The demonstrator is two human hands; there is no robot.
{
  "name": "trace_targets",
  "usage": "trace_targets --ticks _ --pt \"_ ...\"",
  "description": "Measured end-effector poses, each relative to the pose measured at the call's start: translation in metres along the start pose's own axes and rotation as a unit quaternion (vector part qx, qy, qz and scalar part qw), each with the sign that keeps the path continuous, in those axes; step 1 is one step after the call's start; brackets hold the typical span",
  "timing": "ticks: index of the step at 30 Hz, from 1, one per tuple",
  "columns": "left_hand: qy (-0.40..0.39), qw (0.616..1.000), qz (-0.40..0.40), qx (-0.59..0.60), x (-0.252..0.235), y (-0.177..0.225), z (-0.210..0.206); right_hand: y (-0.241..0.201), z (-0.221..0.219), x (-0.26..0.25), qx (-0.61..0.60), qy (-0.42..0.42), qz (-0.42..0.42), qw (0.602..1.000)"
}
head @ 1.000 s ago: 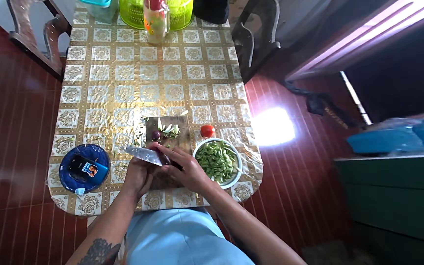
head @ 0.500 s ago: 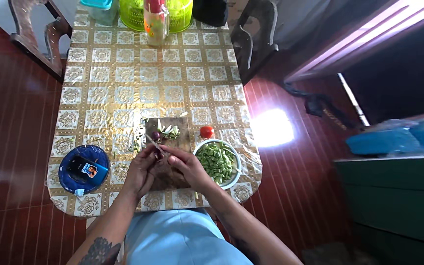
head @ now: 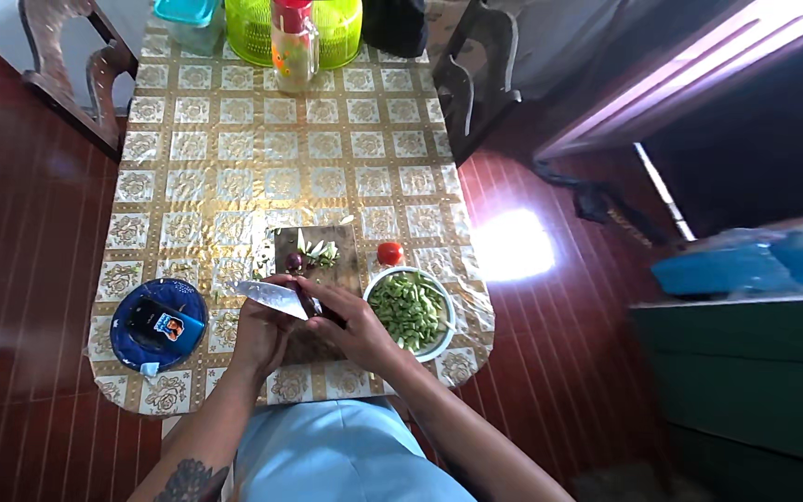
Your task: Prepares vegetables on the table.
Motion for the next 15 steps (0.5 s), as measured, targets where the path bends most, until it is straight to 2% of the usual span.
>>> trace_targets --ticks 6,9,12,15 --pt "0.013 0.999 -0.001 0.035 0.0019 0.0001 -0.0014 -0.0003 0.0041 0.0022 0.042 0.055 0.023 0.997" --pt "0.019 0.998 0.008 0.054 0.0026 -0.0034 -0.0022 -0.0016 0.0047 0.0024 0.02 0.069 0.024 0.997" --pt "0.01 0.998 0.012 0.065 0.0015 -0.0037 -0.0022 0.0017 0.004 0.0009 -0.133 0.029 -0.048 0.99" --pt "-0.012 0.998 0.016 0.067 0.0011 -0.0041 -0.0014 0.0079 -0.0037 0.002 -0.305 -0.019 -0.132 0.943"
Point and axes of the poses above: each hand's wrist, its own x-axis away from the middle knuckle, its own z-axis out of the back of the hand, y = z × x, the point moved 9 cm from there along -x, towards the middle knuckle, and after that the axes turned 10 degrees about x, right-handed, at the moved point
